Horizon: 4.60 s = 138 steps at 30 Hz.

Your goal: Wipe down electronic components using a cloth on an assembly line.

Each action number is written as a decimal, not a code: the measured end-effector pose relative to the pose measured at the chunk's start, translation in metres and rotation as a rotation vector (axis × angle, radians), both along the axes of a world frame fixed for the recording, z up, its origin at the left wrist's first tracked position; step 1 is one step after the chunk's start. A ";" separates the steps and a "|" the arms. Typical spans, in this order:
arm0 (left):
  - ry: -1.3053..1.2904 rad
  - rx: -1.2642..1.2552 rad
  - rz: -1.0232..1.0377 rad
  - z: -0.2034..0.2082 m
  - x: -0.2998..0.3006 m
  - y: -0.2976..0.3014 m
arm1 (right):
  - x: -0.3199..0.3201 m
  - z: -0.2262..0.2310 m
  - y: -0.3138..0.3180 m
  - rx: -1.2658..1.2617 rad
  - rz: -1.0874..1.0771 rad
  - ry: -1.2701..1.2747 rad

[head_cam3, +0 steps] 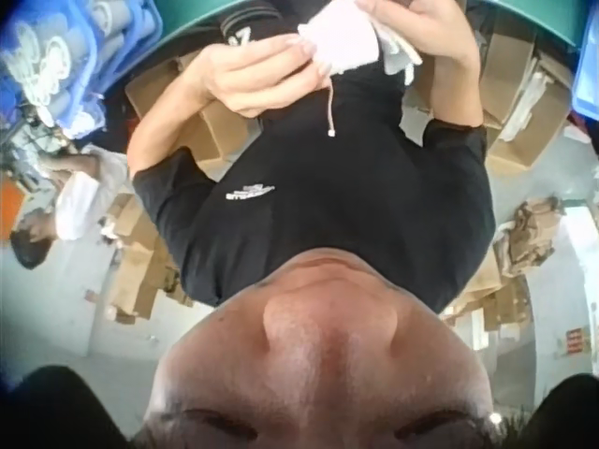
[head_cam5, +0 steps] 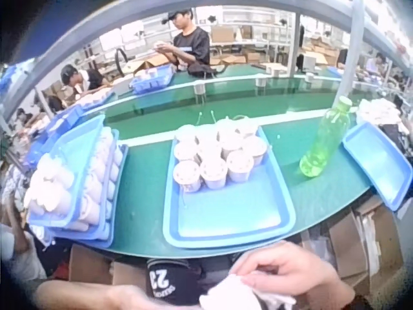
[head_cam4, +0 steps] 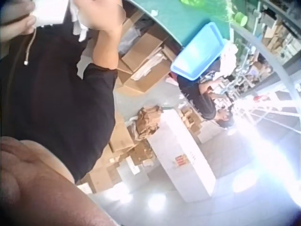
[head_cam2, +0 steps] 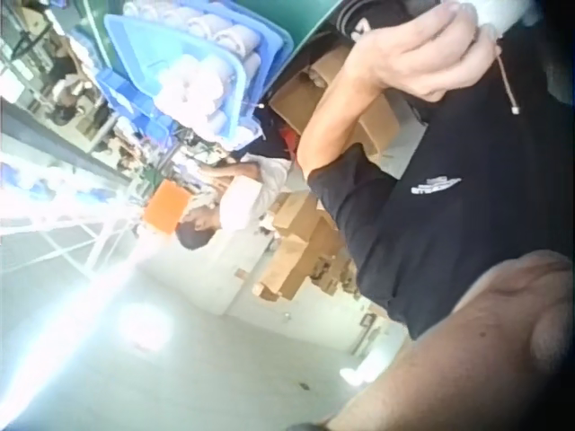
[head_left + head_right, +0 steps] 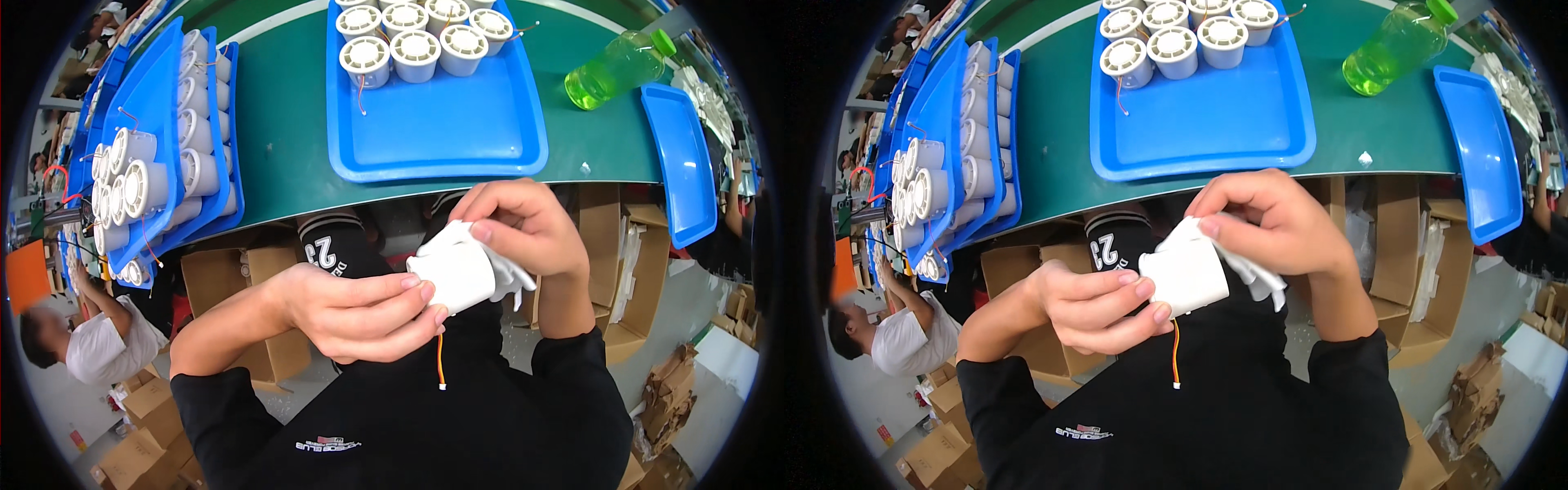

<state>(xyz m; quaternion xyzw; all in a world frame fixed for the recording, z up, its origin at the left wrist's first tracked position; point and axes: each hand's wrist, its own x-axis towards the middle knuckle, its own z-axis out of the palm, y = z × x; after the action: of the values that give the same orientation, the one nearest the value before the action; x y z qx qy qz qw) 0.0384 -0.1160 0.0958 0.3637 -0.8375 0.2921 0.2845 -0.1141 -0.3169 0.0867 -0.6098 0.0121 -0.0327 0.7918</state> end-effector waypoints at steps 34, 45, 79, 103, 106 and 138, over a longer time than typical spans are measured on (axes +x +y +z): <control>2.697 0.339 -1.429 0.002 0.028 -0.058 | -0.059 -0.049 -0.010 0.238 -0.296 -0.057; 2.417 0.621 -1.663 0.000 0.016 -0.081 | -0.075 -0.053 -0.019 0.250 -0.347 -0.047; 0.172 0.547 0.555 0.015 0.069 -0.238 | -0.124 -0.066 -0.021 0.322 -0.402 0.028; 0.220 0.807 1.219 0.145 0.159 0.113 | -0.026 -0.027 0.024 0.063 -0.517 -0.017; 0.206 0.750 1.252 0.161 0.154 0.115 | -0.015 -0.027 0.041 -0.008 -0.629 -0.034; 0.812 0.341 0.341 0.009 -0.006 0.036 | 0.058 0.032 0.024 -0.533 0.140 -0.118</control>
<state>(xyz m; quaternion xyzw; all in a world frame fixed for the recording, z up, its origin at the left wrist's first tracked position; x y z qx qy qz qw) 0.0319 -0.0802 0.1047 0.6224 -0.6228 0.0268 0.4733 -0.0564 -0.2934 0.1185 -0.7929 -0.0852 -0.0152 0.6032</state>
